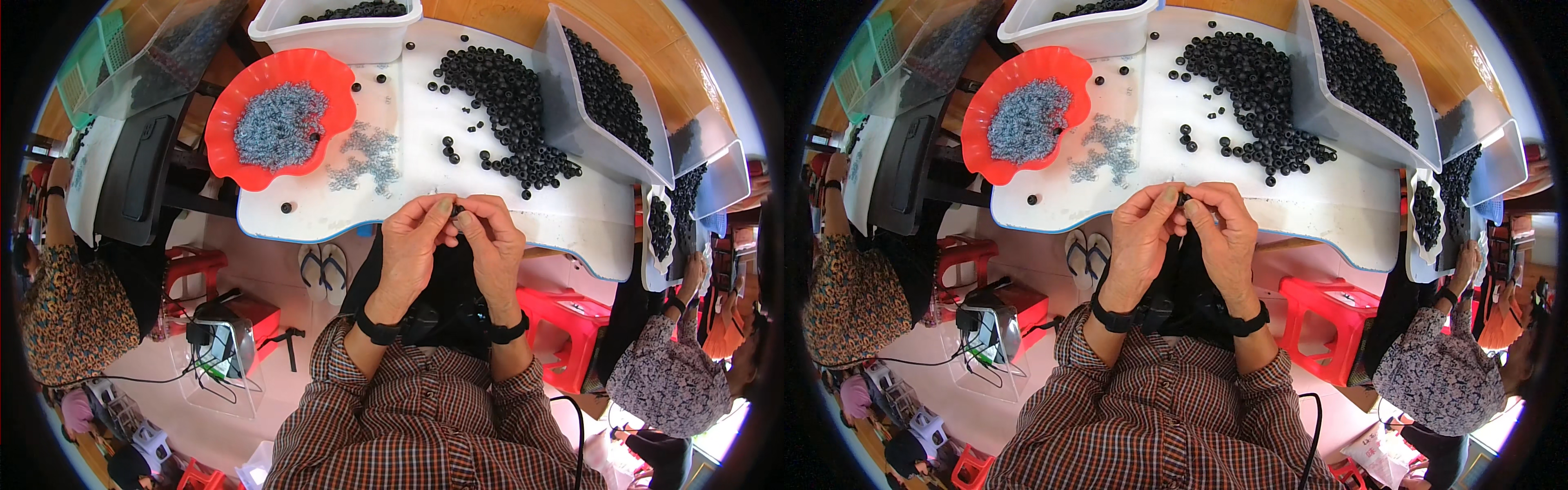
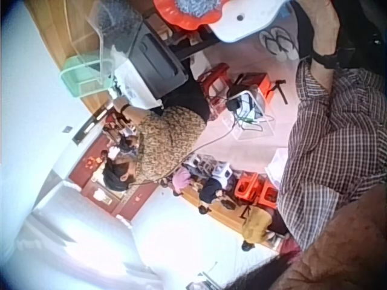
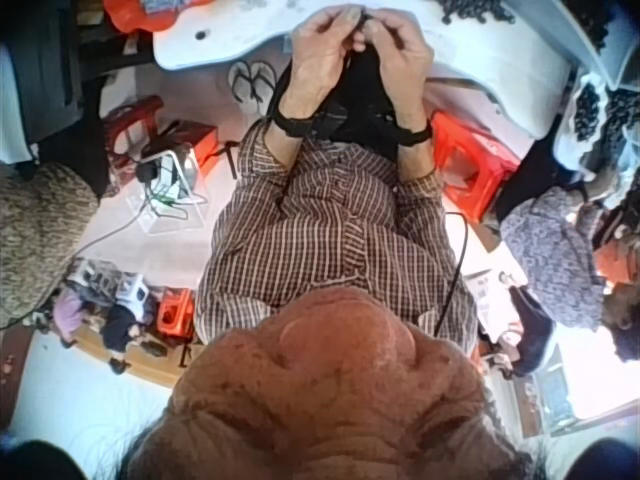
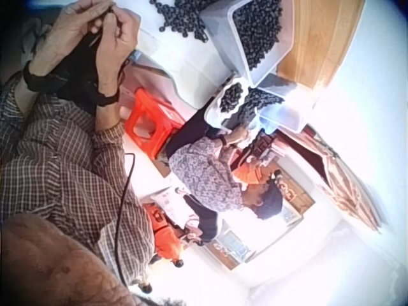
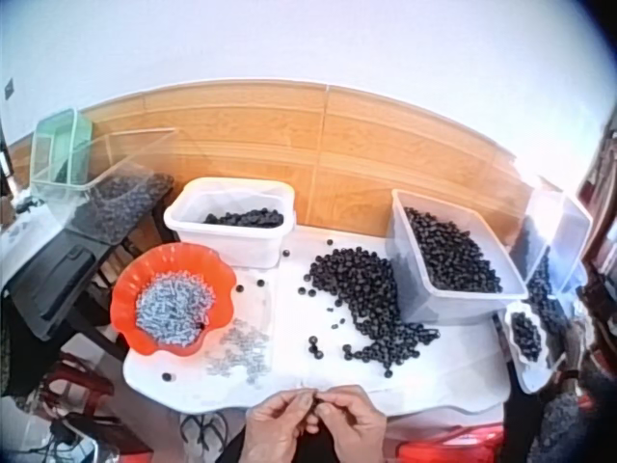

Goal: Sorting small black parts and metal pins at a factory workbench.

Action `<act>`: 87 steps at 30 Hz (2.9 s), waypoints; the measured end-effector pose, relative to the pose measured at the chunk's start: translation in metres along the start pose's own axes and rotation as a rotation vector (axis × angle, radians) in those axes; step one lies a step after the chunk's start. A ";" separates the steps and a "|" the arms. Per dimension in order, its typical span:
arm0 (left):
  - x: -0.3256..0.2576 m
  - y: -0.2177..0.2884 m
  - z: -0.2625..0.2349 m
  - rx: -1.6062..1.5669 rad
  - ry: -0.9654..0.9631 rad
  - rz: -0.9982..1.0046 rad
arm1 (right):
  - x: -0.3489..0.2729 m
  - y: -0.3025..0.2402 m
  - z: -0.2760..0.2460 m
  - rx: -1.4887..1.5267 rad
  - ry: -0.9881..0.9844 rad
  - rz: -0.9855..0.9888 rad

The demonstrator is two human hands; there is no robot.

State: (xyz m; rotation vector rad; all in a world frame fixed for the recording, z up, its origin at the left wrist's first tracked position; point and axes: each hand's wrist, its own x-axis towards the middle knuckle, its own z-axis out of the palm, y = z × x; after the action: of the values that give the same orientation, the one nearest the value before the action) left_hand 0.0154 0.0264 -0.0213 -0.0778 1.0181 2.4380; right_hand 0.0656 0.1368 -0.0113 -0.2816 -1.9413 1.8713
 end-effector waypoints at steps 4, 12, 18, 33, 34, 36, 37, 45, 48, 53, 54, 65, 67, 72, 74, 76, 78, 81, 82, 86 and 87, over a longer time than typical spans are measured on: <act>-0.001 0.005 0.003 -0.048 -0.017 -0.036 | 0.001 -0.006 0.002 -0.010 0.013 -0.009; -0.002 0.002 0.001 0.003 -0.030 -0.003 | 0.000 -0.003 0.001 -0.008 0.009 -0.053; 0.000 0.001 -0.002 0.008 -0.040 -0.010 | 0.001 -0.003 0.002 -0.023 0.015 -0.063; 0.003 -0.002 -0.007 -0.124 -0.076 -0.105 | 0.001 -0.002 0.003 0.020 0.024 -0.010; 0.003 -0.001 -0.007 -0.137 -0.077 -0.115 | 0.001 -0.002 0.003 0.021 0.024 -0.009; 0.002 -0.001 -0.007 -0.136 -0.074 -0.118 | 0.001 -0.003 0.003 0.043 0.011 0.007; 0.002 -0.001 -0.007 -0.135 -0.072 -0.122 | 0.001 -0.002 0.003 0.044 0.011 0.007; 0.001 -0.002 -0.005 -0.061 -0.039 -0.071 | 0.000 0.000 0.003 -0.102 0.011 -0.064; -0.001 -0.002 -0.003 -0.030 -0.026 -0.050 | 0.000 0.004 0.002 -0.138 0.026 -0.101; -0.001 -0.002 -0.004 0.023 -0.016 -0.016 | 0.001 0.000 0.003 -0.253 0.016 -0.140; -0.001 -0.003 -0.004 0.053 -0.017 -0.005 | 0.001 -0.002 0.004 -0.306 0.009 -0.164; -0.007 0.002 0.003 0.297 0.021 0.086 | 0.006 -0.014 0.004 -0.546 -0.044 -0.294; -0.007 0.002 0.005 0.307 0.050 0.154 | 0.006 -0.015 0.003 -0.567 -0.063 -0.303; -0.006 0.000 0.003 0.399 0.028 0.119 | 0.000 -0.018 0.002 -0.610 -0.050 -0.245; -0.005 -0.001 0.002 0.423 0.008 0.100 | -0.002 -0.017 0.002 -0.591 -0.051 -0.239; -0.006 0.002 -0.001 0.389 0.003 0.062 | -0.002 -0.016 0.001 -0.569 -0.054 -0.232; -0.005 0.002 -0.001 0.335 -0.020 0.027 | -0.003 -0.015 -0.001 -0.413 -0.083 -0.127; -0.002 0.001 -0.007 0.248 -0.046 -0.006 | -0.001 -0.022 -0.004 -0.308 -0.055 -0.125; -0.001 0.000 -0.009 0.216 -0.058 -0.004 | -0.002 -0.018 -0.006 -0.306 -0.051 -0.125; 0.002 0.002 -0.012 0.085 -0.137 -0.016 | -0.002 -0.001 -0.011 -0.100 0.033 -0.051; 0.003 0.002 -0.013 0.012 -0.166 -0.027 | -0.002 0.000 -0.013 -0.122 0.062 -0.040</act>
State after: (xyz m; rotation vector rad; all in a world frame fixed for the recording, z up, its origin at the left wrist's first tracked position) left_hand 0.0102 0.0175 -0.0307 0.1118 0.9514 2.3687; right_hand 0.0726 0.1476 -0.0113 -0.3314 -2.0078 1.7019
